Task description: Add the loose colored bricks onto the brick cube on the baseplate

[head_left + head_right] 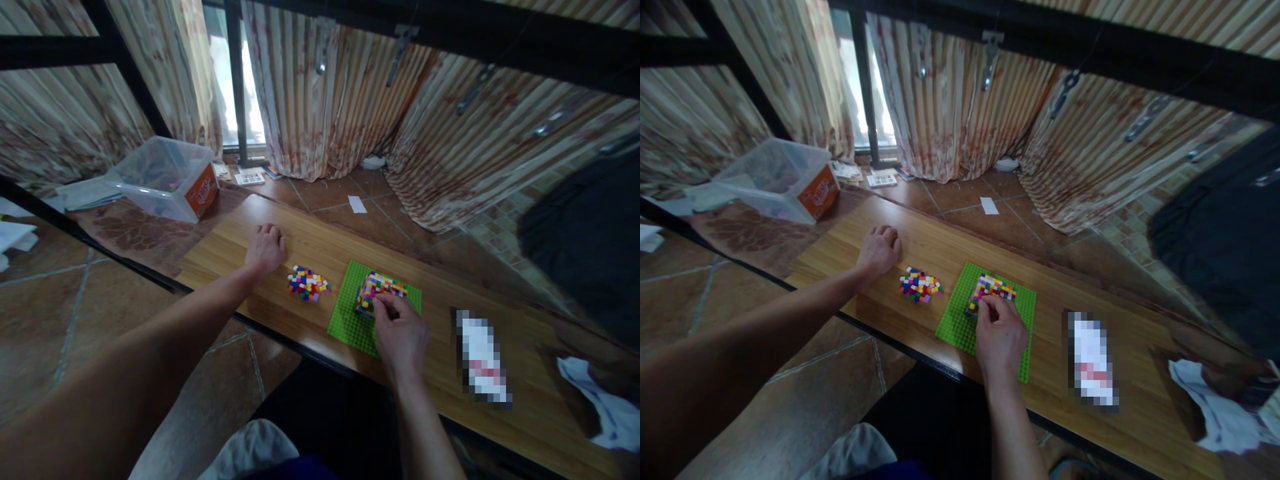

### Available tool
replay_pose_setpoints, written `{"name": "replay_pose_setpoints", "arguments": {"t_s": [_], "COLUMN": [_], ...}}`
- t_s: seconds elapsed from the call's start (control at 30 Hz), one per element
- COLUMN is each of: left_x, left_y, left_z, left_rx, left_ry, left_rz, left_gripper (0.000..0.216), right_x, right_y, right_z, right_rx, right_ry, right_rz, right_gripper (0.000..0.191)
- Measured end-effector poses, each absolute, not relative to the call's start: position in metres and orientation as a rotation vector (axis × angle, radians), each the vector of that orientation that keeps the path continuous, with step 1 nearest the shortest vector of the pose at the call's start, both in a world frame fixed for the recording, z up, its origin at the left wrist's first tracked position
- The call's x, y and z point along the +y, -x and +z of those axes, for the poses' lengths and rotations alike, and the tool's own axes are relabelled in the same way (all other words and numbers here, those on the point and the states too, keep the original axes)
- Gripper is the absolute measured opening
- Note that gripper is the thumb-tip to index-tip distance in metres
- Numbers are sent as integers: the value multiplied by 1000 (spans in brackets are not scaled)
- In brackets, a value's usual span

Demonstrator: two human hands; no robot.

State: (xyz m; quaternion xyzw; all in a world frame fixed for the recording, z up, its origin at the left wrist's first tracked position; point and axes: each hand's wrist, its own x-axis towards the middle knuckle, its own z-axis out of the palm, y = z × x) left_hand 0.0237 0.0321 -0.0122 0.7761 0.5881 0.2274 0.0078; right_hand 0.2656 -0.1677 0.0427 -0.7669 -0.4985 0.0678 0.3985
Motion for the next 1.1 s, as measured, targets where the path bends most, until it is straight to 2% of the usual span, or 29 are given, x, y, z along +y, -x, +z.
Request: {"name": "replay_pose_setpoints", "arguments": {"t_s": [0.53,0.73,0.9,1.1], "left_x": [31,30,30,30], "left_y": [-24,-25,-25,-24], "left_z": [-9,-8,-8,-9], "left_rx": [1878,1891,1890,1876], "left_ry": [-2451,-2441,-2459,-2456], "left_rz": [664,665,675,675], "left_gripper": [27,27,26,28], "right_x": [-170,-189,-189,-165], "right_y": [-262,-231,-198,-189], "right_z": [43,46,30,6], "right_rx": [-1224,-1269,-1471,-1614], "right_ry": [1865,1736,1687,1770], "right_rz": [149,172,343,312], "right_gripper": [26,23,20,23]}}
